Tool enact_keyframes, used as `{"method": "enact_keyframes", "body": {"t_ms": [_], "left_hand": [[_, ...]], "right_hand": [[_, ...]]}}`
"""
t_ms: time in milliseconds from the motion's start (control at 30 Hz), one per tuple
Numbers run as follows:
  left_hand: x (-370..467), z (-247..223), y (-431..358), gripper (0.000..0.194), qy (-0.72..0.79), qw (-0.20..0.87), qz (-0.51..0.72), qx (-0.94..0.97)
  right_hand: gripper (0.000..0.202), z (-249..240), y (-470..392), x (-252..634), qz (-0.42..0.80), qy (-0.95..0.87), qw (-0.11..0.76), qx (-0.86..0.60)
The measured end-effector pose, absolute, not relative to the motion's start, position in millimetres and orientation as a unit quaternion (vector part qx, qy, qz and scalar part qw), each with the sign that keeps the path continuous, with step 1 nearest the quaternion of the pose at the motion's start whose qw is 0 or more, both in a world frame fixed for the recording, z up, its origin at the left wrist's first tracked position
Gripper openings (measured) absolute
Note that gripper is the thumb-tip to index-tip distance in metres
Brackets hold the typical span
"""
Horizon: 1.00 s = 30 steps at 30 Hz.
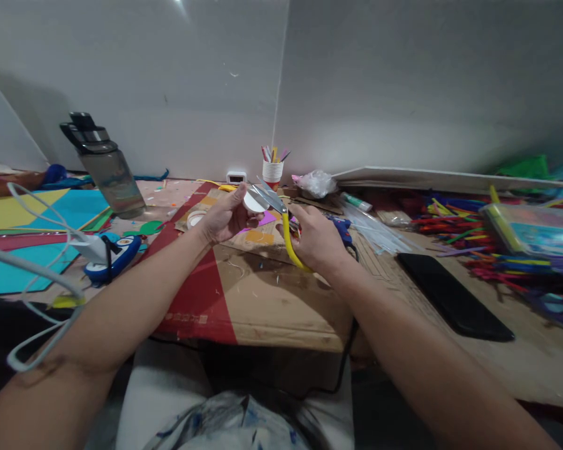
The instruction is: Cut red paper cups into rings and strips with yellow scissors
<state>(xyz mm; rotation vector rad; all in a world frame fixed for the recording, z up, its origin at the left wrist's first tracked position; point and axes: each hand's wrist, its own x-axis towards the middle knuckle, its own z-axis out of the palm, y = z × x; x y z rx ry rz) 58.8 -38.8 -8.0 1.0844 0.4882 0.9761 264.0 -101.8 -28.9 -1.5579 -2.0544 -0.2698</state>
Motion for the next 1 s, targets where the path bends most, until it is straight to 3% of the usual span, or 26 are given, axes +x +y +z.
{"method": "enact_keyframes", "body": {"t_ms": [267,600,1000], "left_hand": [[61.7,-7.2,-37.8,0.055,0.222,0.718,0.453,0.48],[64.2,-9.4,-42.0,0.036,0.199,0.711,0.486,0.468],[61.9,-8.2,-42.2,0.039,0.203,0.722,0.457,0.478]], "right_hand": [[0.041,-28.7,-103.5,262.4,-0.102,-0.764,0.26,-0.582],[0.043,-30.0,-101.5,263.2,-0.096,-0.756,0.269,-0.589],[0.045,-28.4,-102.3,263.0,-0.092,-0.758,0.264,-0.589]]}}
